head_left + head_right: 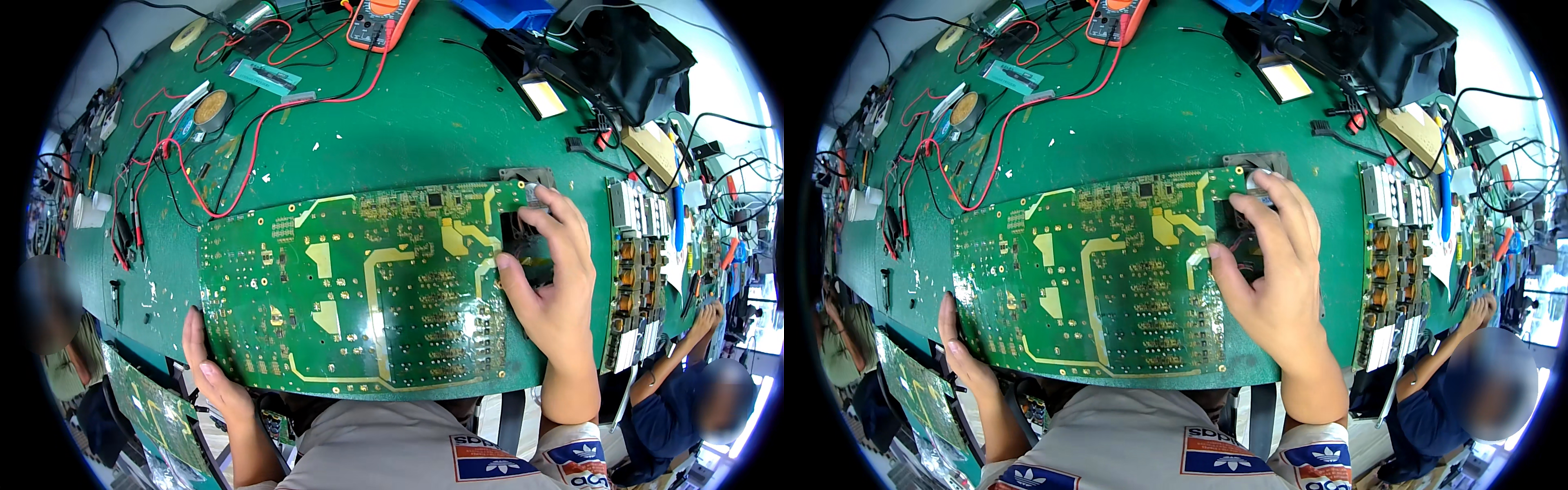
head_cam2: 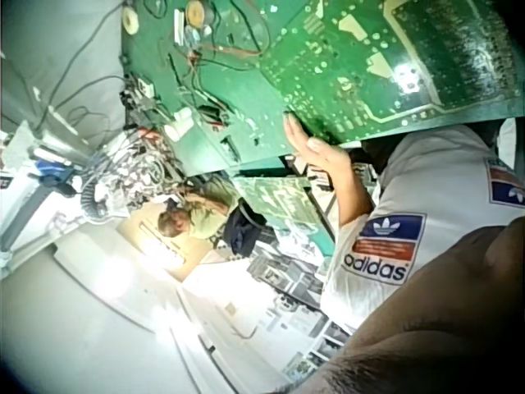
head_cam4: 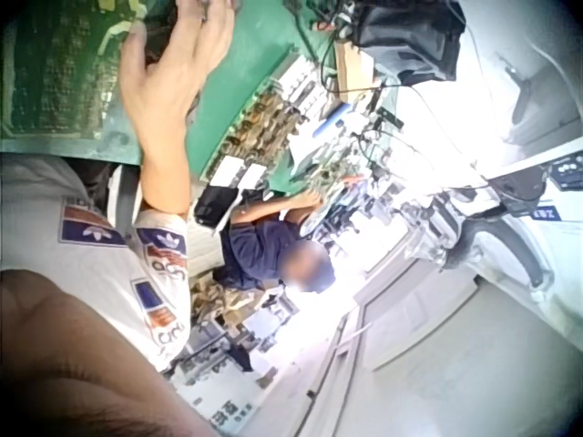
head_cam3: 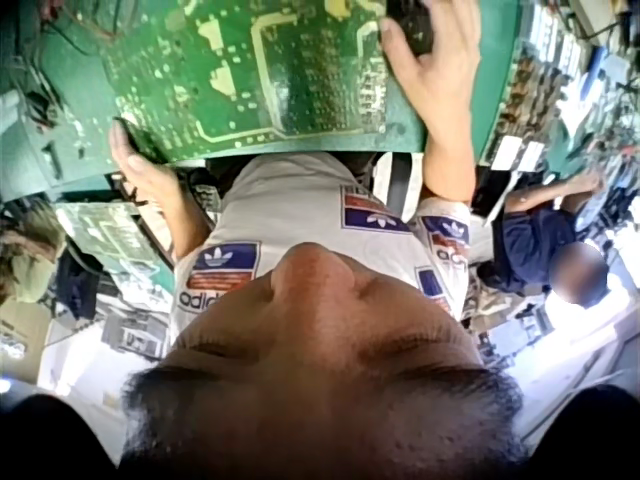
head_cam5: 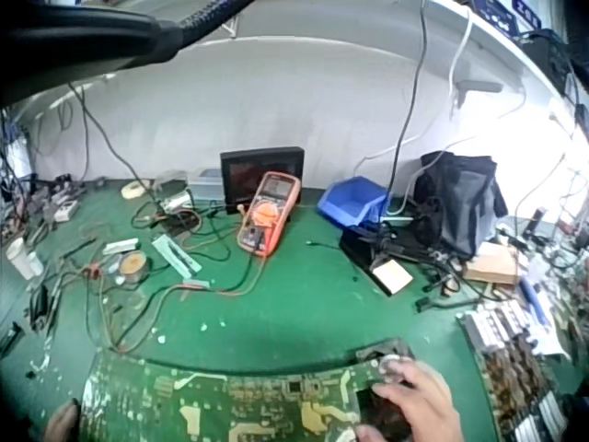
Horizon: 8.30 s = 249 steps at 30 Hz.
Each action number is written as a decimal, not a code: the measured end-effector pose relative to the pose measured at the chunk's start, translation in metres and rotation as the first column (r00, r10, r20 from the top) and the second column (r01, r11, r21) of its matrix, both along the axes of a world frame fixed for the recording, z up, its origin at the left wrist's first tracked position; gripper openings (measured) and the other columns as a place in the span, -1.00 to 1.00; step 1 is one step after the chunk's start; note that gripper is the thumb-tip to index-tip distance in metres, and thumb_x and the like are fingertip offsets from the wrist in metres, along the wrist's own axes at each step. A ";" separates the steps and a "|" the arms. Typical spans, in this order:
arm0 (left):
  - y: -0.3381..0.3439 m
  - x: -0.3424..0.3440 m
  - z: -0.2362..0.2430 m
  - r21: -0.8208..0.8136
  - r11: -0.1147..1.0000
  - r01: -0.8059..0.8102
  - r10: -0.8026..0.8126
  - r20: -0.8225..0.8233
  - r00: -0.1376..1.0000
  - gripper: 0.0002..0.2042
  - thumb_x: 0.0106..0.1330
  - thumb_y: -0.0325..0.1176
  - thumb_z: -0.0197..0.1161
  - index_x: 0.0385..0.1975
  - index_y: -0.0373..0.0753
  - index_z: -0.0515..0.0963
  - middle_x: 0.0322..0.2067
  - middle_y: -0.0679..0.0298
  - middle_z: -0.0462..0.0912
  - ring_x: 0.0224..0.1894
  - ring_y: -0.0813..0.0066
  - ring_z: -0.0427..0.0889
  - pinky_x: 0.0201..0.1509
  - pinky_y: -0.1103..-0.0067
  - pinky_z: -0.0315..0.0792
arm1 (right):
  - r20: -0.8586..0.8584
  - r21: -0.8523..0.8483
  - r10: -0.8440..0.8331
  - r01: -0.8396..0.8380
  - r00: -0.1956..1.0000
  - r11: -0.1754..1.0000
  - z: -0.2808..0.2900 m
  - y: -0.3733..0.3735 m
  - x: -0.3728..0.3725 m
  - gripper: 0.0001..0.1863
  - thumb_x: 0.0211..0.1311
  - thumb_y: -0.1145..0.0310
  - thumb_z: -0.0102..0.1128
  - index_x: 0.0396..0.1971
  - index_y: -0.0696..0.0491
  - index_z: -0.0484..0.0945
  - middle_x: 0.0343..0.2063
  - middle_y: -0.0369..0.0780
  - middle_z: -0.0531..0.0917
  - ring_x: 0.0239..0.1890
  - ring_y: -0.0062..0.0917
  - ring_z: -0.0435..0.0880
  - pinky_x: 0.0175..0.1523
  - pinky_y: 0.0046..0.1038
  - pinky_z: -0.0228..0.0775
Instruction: The person handles a large circuit board, turns on a small electronic display, and uses multimeter probes to test various points on the board's surface.
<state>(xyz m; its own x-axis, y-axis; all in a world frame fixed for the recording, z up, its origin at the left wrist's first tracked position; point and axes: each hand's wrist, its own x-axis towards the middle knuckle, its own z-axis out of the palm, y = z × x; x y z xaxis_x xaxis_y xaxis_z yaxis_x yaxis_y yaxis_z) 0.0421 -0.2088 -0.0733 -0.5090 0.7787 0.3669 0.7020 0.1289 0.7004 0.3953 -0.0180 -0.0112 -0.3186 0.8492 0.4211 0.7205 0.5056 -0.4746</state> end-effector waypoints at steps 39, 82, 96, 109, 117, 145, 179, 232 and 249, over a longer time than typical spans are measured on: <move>-0.012 -0.006 -0.006 -0.124 0.989 -0.086 0.083 -0.031 0.996 -0.50 0.52 -0.27 -0.26 0.19 -0.60 0.35 0.22 -0.17 0.42 0.28 0.04 0.39 0.40 0.23 0.16 | 0.002 -0.317 0.037 -0.035 0.999 0.948 0.004 0.007 0.006 -0.48 -0.09 0.44 0.42 -0.03 0.22 0.59 0.14 0.17 0.47 0.17 0.10 0.51 0.24 -0.08 0.35; -0.019 -0.010 -0.009 -0.107 0.992 -0.067 0.061 -0.052 0.997 -0.48 0.48 -0.17 -0.11 0.21 -0.53 0.35 0.22 -0.15 0.40 0.24 0.03 0.41 0.35 0.19 0.23 | -0.013 -0.313 -0.018 0.013 1.000 0.950 0.001 0.005 0.002 -0.51 -0.10 0.42 0.38 -0.07 0.21 0.58 0.12 0.14 0.50 0.17 0.05 0.52 0.25 -0.12 0.33; -0.018 -0.008 -0.012 -0.062 0.996 -0.069 0.069 -0.004 0.998 -0.47 0.44 -0.16 -0.03 0.21 -0.51 0.35 0.21 -0.16 0.40 0.21 0.06 0.44 0.31 0.20 0.28 | -0.006 -0.327 -0.015 0.013 1.000 0.945 0.001 0.004 0.003 -0.50 -0.07 0.38 0.38 -0.04 0.20 0.58 0.17 0.12 0.47 0.22 0.05 0.48 0.30 -0.09 0.27; -0.016 -0.009 -0.012 -0.062 0.995 -0.074 0.073 -0.011 0.997 -0.48 0.40 -0.21 -0.05 0.19 -0.54 0.37 0.19 -0.18 0.43 0.21 0.04 0.45 0.32 0.20 0.28 | -0.001 -0.302 0.001 -0.001 1.000 0.953 -0.001 0.006 0.006 -0.48 -0.09 0.38 0.34 -0.03 0.21 0.56 0.15 0.13 0.49 0.18 -0.04 0.52 0.28 -0.17 0.30; -0.005 -0.008 -0.009 -0.038 0.999 0.000 0.001 0.021 1.000 -0.52 0.47 -0.23 -0.12 0.18 -0.53 0.38 0.16 -0.19 0.45 0.19 0.00 0.47 0.32 0.18 0.29 | 0.024 -0.299 0.019 -0.011 1.000 0.954 0.002 0.003 0.003 -0.47 -0.05 0.46 0.33 0.03 0.20 0.56 0.17 0.12 0.45 0.20 0.07 0.47 0.29 -0.10 0.29; -0.013 0.012 0.074 0.101 0.960 0.260 -0.261 0.002 0.965 -0.65 0.21 -0.50 0.27 0.01 -0.40 0.56 0.01 0.00 0.61 0.09 0.12 0.58 0.24 0.37 0.38 | -0.175 -0.099 0.212 -0.231 0.962 0.968 0.017 0.005 0.017 -0.60 0.21 0.41 0.24 0.04 0.19 0.50 0.00 0.05 0.61 0.06 -0.05 0.60 0.18 -0.26 0.41; 0.558 -0.079 0.139 -0.408 0.775 0.483 -0.611 -0.287 0.738 -0.47 0.35 -0.38 0.21 0.32 -0.28 0.32 0.09 -0.12 0.56 -0.08 0.12 0.69 0.05 0.33 0.56 | -0.140 0.137 0.005 0.014 0.990 0.991 0.011 0.008 0.026 -0.61 0.04 0.50 0.33 -0.08 0.24 0.56 -0.08 0.00 0.63 0.02 -0.06 0.58 0.16 -0.16 0.42; 0.566 -0.095 0.082 0.075 0.997 0.028 -0.055 0.388 0.920 -0.53 0.27 -0.01 0.28 -0.42 -0.45 0.67 -0.46 0.05 0.70 -0.50 0.21 0.68 -0.24 0.34 0.62 | -0.096 0.062 -0.050 0.056 0.994 0.996 0.005 0.007 0.022 -0.65 0.11 0.46 0.26 -0.08 0.23 0.56 -0.07 -0.02 0.65 0.05 -0.08 0.60 0.22 -0.15 0.37; 0.560 -0.073 0.082 -0.074 0.955 0.288 -0.112 0.807 0.579 -0.24 0.39 0.25 -0.25 0.40 -0.25 0.17 0.38 -0.04 0.22 0.25 -0.22 0.37 0.37 0.02 0.11 | -0.091 0.072 -0.038 0.045 0.995 0.996 0.008 0.008 0.022 -0.67 0.13 0.42 0.27 -0.11 0.25 0.56 -0.09 -0.01 0.64 0.04 -0.07 0.60 0.20 -0.15 0.38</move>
<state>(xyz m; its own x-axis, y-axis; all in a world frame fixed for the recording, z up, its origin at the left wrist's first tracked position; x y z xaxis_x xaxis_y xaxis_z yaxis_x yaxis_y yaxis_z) -0.0313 0.3512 0.0088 -0.3501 0.9015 -0.2542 -0.0904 0.2376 0.9671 0.4168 -0.0098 -0.0034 -0.2417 0.8267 0.5081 0.6981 0.5119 -0.5007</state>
